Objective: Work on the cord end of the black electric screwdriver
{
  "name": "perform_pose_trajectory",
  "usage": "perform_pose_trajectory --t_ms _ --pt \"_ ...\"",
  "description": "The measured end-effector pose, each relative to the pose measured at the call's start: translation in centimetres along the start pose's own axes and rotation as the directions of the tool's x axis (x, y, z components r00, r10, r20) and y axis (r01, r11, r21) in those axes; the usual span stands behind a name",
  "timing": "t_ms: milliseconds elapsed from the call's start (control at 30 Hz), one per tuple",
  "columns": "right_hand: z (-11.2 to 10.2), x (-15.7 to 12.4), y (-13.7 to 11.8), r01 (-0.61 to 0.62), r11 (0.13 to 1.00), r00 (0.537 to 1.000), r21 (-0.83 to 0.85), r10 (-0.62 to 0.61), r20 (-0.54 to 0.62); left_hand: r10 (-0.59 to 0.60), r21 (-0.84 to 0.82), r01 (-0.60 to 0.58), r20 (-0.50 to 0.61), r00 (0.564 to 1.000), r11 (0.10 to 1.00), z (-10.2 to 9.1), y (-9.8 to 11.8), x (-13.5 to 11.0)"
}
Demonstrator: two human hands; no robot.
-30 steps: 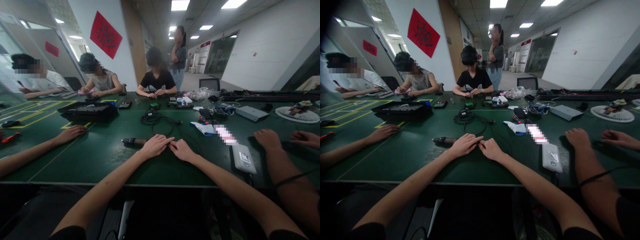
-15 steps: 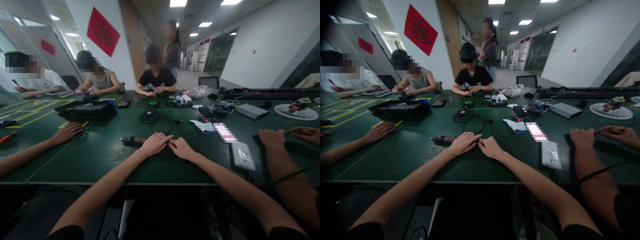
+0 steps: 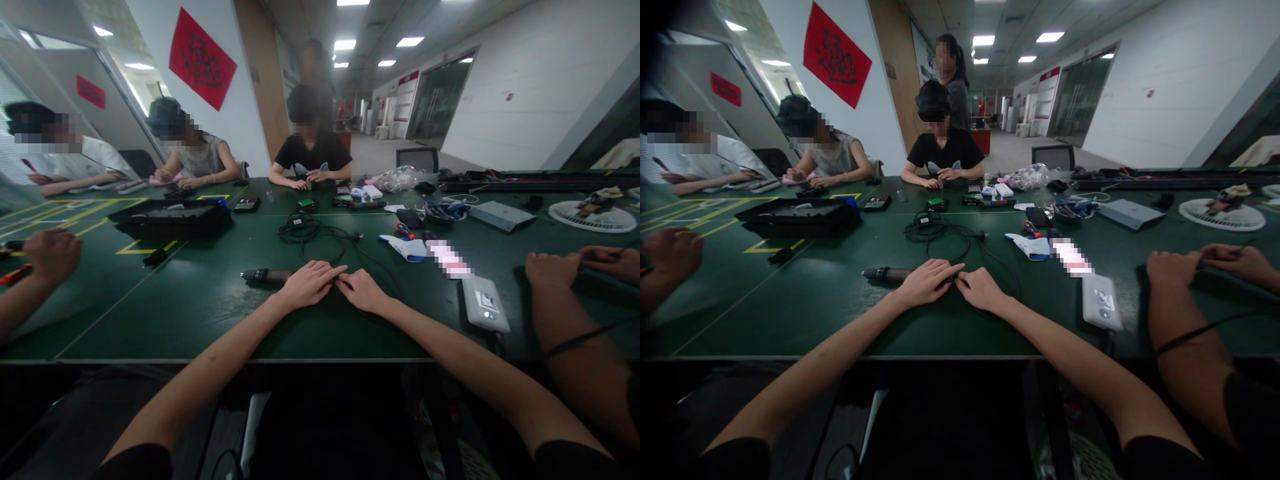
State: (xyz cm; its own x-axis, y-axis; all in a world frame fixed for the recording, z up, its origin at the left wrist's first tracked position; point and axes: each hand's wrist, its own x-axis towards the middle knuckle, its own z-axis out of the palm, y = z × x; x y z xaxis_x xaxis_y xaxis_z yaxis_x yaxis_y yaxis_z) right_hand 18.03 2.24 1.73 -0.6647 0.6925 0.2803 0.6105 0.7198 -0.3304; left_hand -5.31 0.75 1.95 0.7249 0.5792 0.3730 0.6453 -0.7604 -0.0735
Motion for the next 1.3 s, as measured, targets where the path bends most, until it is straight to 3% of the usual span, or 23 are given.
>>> perform_pose_trajectory --t_ms 300,567,800,1000,1100,1167,1300 --pt "0.1 0.0 0.3 0.038 0.999 0.999 0.023 -0.037 -0.029 -0.055 -0.037 0.054 -0.007 0.998 0.998 0.4 -0.1 0.3" --pt "0.0 -0.2 0.3 0.040 0.993 0.999 0.111 -0.037 -0.031 -0.163 -0.236 0.164 0.024 0.986 0.958 -0.6 0.1 0.3" --pt "-0.2 -0.4 0.3 0.090 0.986 0.995 0.143 -0.085 -0.047 -0.147 -0.338 0.168 0.087 0.985 0.926 -1.0 -0.2 0.6" --pt "-1.4 -0.2 1.0 0.086 0.989 0.986 0.119 -0.067 -0.151 -0.189 -0.334 0.215 0.111 0.976 0.917 -0.9 -3.0 -0.4" --pt "-1.9 -0.2 2.1 0.043 0.990 0.978 0.137 -0.013 -0.209 -0.301 -0.298 0.329 0.138 0.944 0.896 -1.4 -6.2 -2.6" --pt "-2.0 -0.3 2.7 0.018 0.989 0.973 0.144 0.015 -0.229 -0.402 -0.252 0.437 0.181 0.898 0.863 -2.1 -8.6 -4.6" --pt "-2.0 -0.4 3.1 0.007 0.991 0.960 0.134 0.031 -0.279 -0.643 -0.107 0.666 0.189 0.743 0.738 -3.7 -13.1 -9.6"
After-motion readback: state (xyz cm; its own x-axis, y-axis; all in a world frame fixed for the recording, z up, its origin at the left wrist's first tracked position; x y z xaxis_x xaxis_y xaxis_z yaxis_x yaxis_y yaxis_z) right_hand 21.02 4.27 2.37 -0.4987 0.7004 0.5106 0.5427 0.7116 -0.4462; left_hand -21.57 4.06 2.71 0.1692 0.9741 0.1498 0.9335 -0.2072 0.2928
